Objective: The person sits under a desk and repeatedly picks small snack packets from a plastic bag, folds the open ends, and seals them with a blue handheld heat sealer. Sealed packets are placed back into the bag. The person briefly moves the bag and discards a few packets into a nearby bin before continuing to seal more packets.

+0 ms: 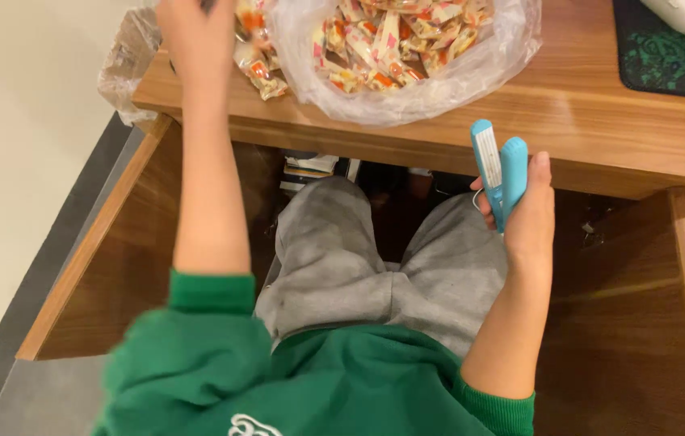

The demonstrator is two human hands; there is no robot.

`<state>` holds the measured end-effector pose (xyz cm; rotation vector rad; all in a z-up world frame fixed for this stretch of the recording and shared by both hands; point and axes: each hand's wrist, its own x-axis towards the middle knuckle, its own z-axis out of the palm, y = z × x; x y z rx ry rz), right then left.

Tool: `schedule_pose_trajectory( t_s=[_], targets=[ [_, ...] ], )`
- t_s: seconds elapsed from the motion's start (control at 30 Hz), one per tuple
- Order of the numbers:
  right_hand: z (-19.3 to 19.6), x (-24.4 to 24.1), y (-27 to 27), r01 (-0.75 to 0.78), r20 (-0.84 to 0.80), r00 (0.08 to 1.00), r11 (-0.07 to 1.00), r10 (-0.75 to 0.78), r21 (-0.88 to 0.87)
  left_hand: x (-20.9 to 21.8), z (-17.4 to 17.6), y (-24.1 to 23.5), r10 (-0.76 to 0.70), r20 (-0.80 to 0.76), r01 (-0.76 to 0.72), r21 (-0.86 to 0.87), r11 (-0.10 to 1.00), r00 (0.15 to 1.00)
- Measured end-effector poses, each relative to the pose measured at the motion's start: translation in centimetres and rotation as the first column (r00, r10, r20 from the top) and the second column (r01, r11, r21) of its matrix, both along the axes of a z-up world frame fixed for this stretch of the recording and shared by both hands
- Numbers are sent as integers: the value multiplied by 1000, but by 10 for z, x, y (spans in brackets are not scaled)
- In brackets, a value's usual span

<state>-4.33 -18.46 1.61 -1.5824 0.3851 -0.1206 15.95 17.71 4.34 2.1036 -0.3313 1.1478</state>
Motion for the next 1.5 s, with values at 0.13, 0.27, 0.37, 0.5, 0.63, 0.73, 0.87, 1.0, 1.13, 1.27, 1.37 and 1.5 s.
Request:
schedule_pose_trajectory(
  t_s=[0.13, 0.27, 0.37, 0.5, 0.63, 0.73, 0.87, 1.0, 1.13, 1.27, 1.37, 1.5],
  targets=[
    [15, -6, 6, 3, -7, 1000, 1000, -4, -18, 65, -14, 9, 109, -124, -97, 97, 991, 986],
    [9, -3, 0, 9, -29, 1000, 1000, -10, -17, 67, -19, -14, 203, -207, -169, 169, 971, 957],
    [1, -1, -2, 0, 8, 1000, 1000, 0, -13, 7, 12, -63, 187, -318, -169, 82, 982, 930],
    [12, -6, 4, 8, -37, 999, 1000, -9, -28, -28, 19, -90, -96, -373, 283, 486, 827, 923],
    [13, -4, 6, -2, -46, 999, 1000, 0, -25, -34, 11, -93, -29, -470, 372, 657, 656, 882],
    [10, -3, 6, -18, -35, 999, 998, 16, -60, -36, 12, -89, -64, -369, 314, 671, 671, 927],
    [18, -5, 10, -25, -34, 999, 997, 23, -73, -45, 15, -84, -116, -310, 298, 639, 709, 943],
    [25, -8, 14, -26, -63, 998, 996, 21, -81, -65, 26, -99, -317, -265, 330, 6, 944, 911],
    [13, -3, 11, -53, -22, 998, 996, 52, -74, -65, -6, -103, -314, -127, 177, -605, 776, 941],
    [17, -5, 14, -60, -63, 997, 993, 54, -98, -112, -15, -138, -572, -172, 80, -918, 388, 802],
    [-1, -1, 9, -89, -74, 993, 996, 90, 13, -134, -51, -165, -755, -9, 125, -985, 120, 656],
    [-30, 5, 5, -203, 274, 947, 973, 168, 105, -164, -82, -195, -787, -99, 241, -922, 302, 608]
  ],
)
